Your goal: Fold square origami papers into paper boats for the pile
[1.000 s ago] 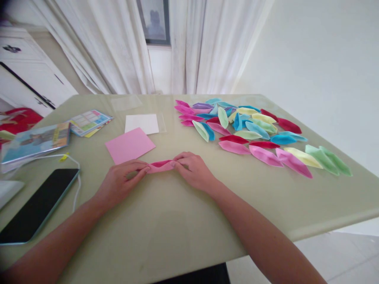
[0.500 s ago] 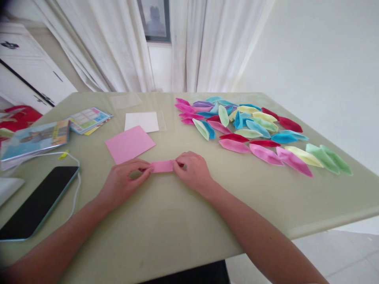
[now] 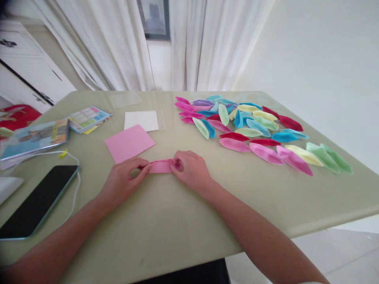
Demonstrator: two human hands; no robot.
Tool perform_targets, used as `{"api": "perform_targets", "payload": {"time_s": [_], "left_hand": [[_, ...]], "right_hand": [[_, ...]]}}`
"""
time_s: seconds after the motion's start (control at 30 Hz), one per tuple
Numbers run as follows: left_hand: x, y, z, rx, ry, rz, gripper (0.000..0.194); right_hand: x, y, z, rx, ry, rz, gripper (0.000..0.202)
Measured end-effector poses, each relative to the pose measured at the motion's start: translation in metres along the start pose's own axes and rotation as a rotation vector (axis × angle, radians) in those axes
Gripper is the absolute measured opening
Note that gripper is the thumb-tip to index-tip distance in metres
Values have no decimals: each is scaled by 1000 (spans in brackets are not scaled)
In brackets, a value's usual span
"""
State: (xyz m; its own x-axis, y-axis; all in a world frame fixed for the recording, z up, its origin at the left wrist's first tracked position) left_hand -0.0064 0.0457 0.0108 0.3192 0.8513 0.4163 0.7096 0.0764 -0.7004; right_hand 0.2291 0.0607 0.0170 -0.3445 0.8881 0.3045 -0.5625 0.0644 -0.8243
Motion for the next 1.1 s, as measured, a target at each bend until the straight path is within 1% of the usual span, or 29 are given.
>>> {"api": "perform_targets", "payload": {"time_s": [0.07, 0.17, 0.27, 0.33, 0.4, 0.47, 0.57, 0.67, 0.73, 0.8, 0.97, 1.03, 1.1], "left_hand": [[0, -1, 0, 14, -3, -4, 18], [-1, -1, 1, 33, -16, -2, 15], [0, -1, 2, 29, -35, 9, 13], [1, -2, 4, 28, -29, 13, 13], [1, -2, 7, 38, 1, 31, 15], [2, -3, 9, 53, 59, 61, 18], [1, -5, 12, 77, 143, 109, 24], [1, -6, 13, 88, 167, 139, 31], [0, -5, 12, 109, 181, 145, 32], [0, -5, 11, 172, 218, 149, 30], [2, -2, 6, 432, 378, 166, 24], [3, -1, 7, 484, 396, 163, 20], [4, 0, 7, 518, 376, 167, 16]], "right_hand": [[0, 1, -1, -26, -50, 38, 10], [0, 2, -2, -47, -184, 85, 4], [-1, 1, -3, -61, -259, 87, 9], [-2, -1, -4, -60, -288, 104, 17], [-2, -3, -4, -53, -315, 122, 25], [-3, -5, -4, -54, -338, 131, 23], [-3, -5, -4, -80, -364, 137, 24], [-3, -5, -5, -133, -373, 132, 29], [-3, -5, -5, -154, -356, 128, 27], [-3, -5, -4, -155, -329, 129, 24], [-3, -8, 2, -199, -284, 171, 22], [-3, -8, 4, -212, -293, 174, 22], [-4, -8, 5, -210, -318, 171, 21]]}}
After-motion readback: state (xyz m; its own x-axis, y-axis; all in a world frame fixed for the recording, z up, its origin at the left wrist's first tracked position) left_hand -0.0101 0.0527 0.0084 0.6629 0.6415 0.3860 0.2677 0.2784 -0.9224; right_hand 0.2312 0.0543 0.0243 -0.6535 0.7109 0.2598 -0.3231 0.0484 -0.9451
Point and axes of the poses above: each hand's wrist, its own x-axis towards the middle knuckle, its own y-axis out of the palm, z = x × y, the point moved 2 cm from there along x, towards the middle knuckle, and after that the axes turned 1 degree about -z, right-handed, at the moved point
